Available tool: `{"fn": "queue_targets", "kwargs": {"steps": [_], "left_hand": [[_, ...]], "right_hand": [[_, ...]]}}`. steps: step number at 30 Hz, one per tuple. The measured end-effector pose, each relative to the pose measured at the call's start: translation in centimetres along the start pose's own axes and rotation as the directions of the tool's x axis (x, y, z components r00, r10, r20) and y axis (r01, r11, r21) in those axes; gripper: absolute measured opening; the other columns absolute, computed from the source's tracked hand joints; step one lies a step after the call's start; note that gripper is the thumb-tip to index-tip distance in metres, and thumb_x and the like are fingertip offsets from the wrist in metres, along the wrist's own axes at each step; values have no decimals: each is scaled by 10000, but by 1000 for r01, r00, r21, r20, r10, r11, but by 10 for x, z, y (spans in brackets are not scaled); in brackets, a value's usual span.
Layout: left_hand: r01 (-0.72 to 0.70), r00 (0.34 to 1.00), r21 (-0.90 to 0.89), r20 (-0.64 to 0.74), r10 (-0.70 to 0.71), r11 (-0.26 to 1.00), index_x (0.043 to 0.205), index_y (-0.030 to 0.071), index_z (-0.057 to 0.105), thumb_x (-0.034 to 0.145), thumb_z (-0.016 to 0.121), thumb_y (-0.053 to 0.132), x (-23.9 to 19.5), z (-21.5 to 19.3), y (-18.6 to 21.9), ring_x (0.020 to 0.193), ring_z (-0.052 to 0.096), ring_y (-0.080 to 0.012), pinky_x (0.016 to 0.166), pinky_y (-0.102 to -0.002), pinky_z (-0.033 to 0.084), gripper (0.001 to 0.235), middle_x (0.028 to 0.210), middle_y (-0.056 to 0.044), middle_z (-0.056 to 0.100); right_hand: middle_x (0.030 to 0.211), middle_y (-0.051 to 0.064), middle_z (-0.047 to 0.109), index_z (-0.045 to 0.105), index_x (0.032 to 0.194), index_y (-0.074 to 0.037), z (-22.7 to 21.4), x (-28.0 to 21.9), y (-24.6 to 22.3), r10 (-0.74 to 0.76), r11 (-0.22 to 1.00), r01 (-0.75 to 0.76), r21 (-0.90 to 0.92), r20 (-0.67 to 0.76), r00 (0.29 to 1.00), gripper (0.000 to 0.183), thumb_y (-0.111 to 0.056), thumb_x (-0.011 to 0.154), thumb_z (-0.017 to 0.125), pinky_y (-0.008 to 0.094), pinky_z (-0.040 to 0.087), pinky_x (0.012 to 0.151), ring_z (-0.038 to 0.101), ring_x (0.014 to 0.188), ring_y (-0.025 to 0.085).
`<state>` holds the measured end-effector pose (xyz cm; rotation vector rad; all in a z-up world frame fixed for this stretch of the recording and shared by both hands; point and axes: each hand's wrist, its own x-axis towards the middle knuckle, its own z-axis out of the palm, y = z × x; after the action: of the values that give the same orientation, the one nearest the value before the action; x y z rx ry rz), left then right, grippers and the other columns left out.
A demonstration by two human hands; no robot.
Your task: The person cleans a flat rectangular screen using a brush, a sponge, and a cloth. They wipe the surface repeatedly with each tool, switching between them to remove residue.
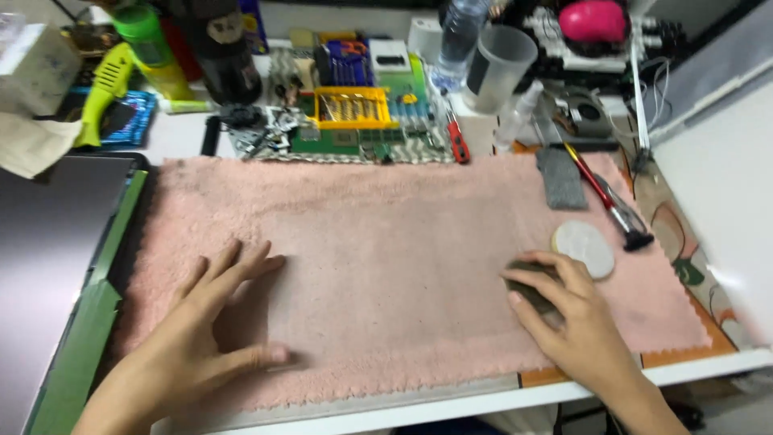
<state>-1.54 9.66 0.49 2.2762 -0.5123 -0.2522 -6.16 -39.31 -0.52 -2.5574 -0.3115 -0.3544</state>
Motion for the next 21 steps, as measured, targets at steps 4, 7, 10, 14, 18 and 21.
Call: {"fn": "queue_targets", "kwargs": {"steps": [4,7,10,14,18,21], "left_hand": [[-55,991,53,-122,61,997,1806,203,361,767,1025,491,1,4,3,1794,212,-287,1409,-541,63,1266,1749,44,644],[139,985,-21,-98,-140,990,1802,320,417,658,1154,440,-1,0,21,1798,182,-236,1381,-531,174,1366,1899,-30,387],[41,991,43,-127,-35,998,1810,240,375,639,1157,488,0,3,9,1782,205,-283,1368,-562,185,1430,1901,-42,376],[-113,981,30,-157,117,993,1807,163,354,688,1099,517,2,9,-12,1765,284,-335,1377,-566,176,1391,1795,-88,568],[-116,979,110,-153,132,987,1814,172,330,625,1191,532,6,19,-32,1761,262,-325,1388,-535,149,1511,1888,-50,400],[-56,989,107,-131,69,993,1842,243,291,586,1226,562,10,20,-39,1768,252,-275,1381,-519,141,1597,1862,-29,433]], "right_hand": [[1399,78,734,852,1287,-116,20,20,-34,-110,993,108,-49,-54,992,314,-172,981,806,440,509,1226,664,1363,268],[1454,14,720,853,1319,-208,53,44,-91,-49,984,46,173,10,999,344,-187,981,796,256,658,952,724,1352,161],[1436,135,705,815,1353,-115,93,70,-152,-348,912,322,253,66,935,376,-159,980,800,473,512,1196,675,1371,327],[1456,276,648,791,1324,-2,135,90,-197,-588,766,536,354,50,807,285,-129,1070,765,579,485,1242,594,1407,458],[1405,259,658,799,1302,-43,119,91,-175,-574,776,521,354,56,817,222,-122,1106,730,540,516,1206,648,1326,442],[1386,137,709,834,1257,-152,75,76,-115,-391,891,358,279,74,917,195,-167,1074,769,481,531,1186,695,1319,339]]}}
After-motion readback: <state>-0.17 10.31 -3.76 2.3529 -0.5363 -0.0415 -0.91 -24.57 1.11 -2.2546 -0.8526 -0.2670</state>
